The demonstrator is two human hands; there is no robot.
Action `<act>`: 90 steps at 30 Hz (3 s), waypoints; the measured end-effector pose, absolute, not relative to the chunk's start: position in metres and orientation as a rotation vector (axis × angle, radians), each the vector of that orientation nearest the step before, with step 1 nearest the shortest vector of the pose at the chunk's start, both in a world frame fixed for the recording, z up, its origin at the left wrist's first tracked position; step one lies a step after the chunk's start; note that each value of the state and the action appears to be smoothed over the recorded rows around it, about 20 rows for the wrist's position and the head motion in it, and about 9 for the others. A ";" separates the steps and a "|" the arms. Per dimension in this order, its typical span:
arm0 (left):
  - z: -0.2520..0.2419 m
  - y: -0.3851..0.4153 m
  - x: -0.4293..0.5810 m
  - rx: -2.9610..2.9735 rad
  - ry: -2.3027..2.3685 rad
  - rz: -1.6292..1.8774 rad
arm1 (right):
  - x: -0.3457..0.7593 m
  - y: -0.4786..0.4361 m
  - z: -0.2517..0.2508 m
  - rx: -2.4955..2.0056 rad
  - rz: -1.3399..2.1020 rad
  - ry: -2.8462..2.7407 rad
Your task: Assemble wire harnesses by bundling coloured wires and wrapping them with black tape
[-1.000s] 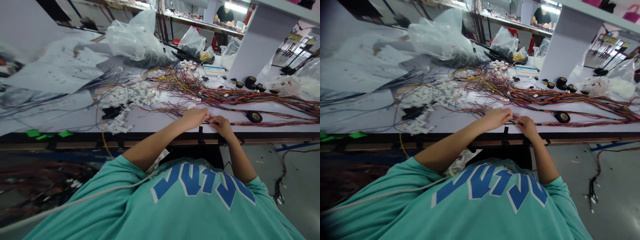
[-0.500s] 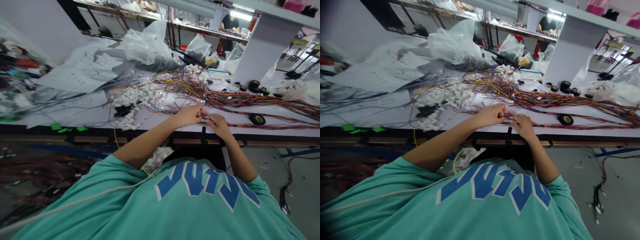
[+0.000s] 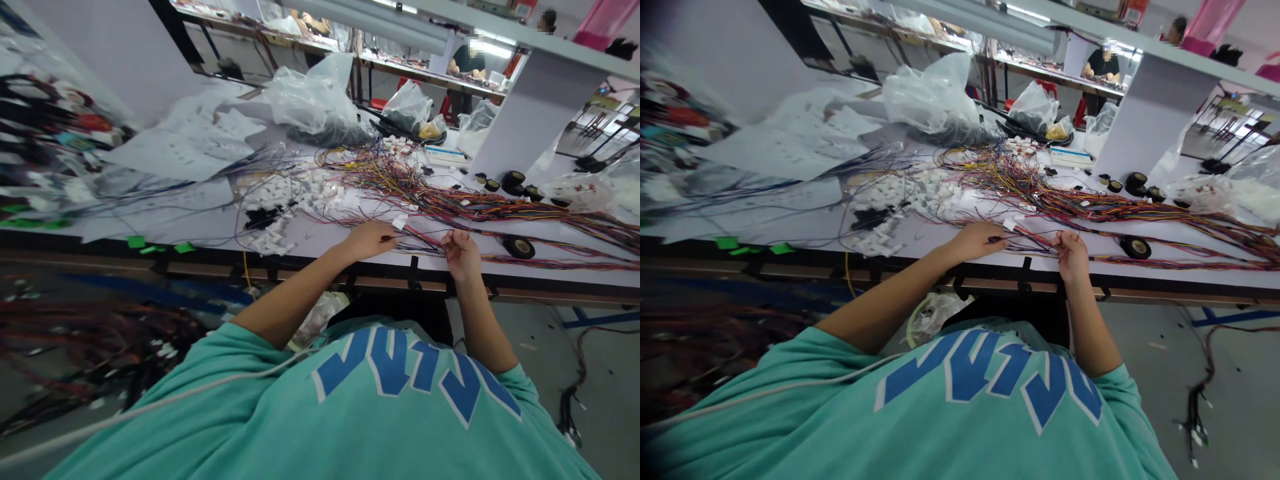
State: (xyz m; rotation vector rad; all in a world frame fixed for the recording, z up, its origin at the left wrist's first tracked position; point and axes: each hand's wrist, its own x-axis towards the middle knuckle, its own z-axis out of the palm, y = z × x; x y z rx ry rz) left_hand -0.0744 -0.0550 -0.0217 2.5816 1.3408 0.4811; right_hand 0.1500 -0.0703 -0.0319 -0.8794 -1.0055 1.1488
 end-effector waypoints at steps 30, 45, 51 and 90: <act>-0.034 -0.052 -0.115 1.960 1.078 0.700 | 0.174 -0.086 -0.032 -0.613 1.355 -0.795; 0.000 -0.054 -0.127 1.644 1.198 0.922 | 0.174 -0.080 -0.029 -0.678 1.339 -0.765; 0.022 -0.060 -0.126 1.519 1.261 0.971 | 0.168 -0.077 -0.015 -0.739 1.321 -0.925; 0.033 -0.060 -0.098 0.984 1.332 1.223 | 0.166 -0.059 -0.019 -1.065 0.903 -1.814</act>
